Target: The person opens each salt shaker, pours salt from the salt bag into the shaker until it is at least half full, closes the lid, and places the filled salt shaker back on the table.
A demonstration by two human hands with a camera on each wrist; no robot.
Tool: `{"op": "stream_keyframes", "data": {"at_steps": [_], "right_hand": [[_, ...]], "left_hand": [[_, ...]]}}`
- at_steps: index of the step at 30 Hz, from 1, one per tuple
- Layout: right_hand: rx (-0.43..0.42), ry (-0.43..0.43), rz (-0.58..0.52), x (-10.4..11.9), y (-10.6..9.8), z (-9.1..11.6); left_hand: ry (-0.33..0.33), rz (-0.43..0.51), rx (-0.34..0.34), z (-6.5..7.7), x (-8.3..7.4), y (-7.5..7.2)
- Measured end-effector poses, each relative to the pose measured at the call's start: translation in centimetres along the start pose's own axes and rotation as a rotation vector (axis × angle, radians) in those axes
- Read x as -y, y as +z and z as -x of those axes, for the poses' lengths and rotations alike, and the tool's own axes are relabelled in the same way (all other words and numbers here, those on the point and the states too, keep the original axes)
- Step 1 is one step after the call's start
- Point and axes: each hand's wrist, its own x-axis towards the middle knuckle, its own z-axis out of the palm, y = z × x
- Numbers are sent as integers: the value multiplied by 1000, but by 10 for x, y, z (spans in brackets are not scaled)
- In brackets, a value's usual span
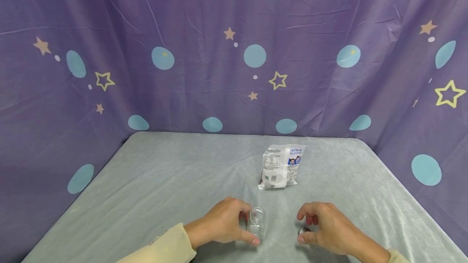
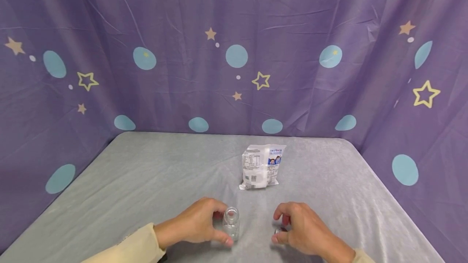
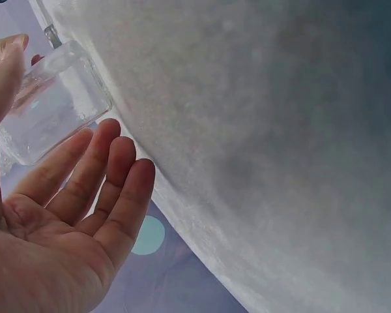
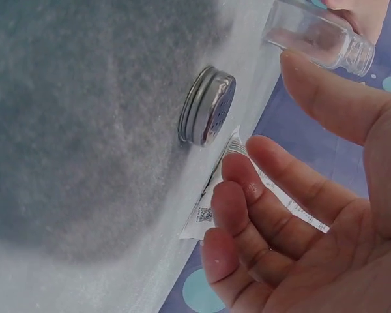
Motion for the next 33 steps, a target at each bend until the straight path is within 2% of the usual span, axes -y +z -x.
{"op": "stream_keyframes", "data": {"at_steps": [10,17,22,27,33], "right_hand": [[-70,-29,7,0,0,-2],[-87,-18,2,1,-1,-4],[-119,-26,-4,1,0,-4],[-147,-33,-1,2,0,-5],[-154,-38,-2,2,0,-6]], "left_hand": [[13,40,-22,-1,0,-4],[40,22,-47,-1,1,-6],[28,20,-53,-2,0,-10],[6,62,-64,-3,-3,-15],[12,77,-74,-3,-5,-18]]}}
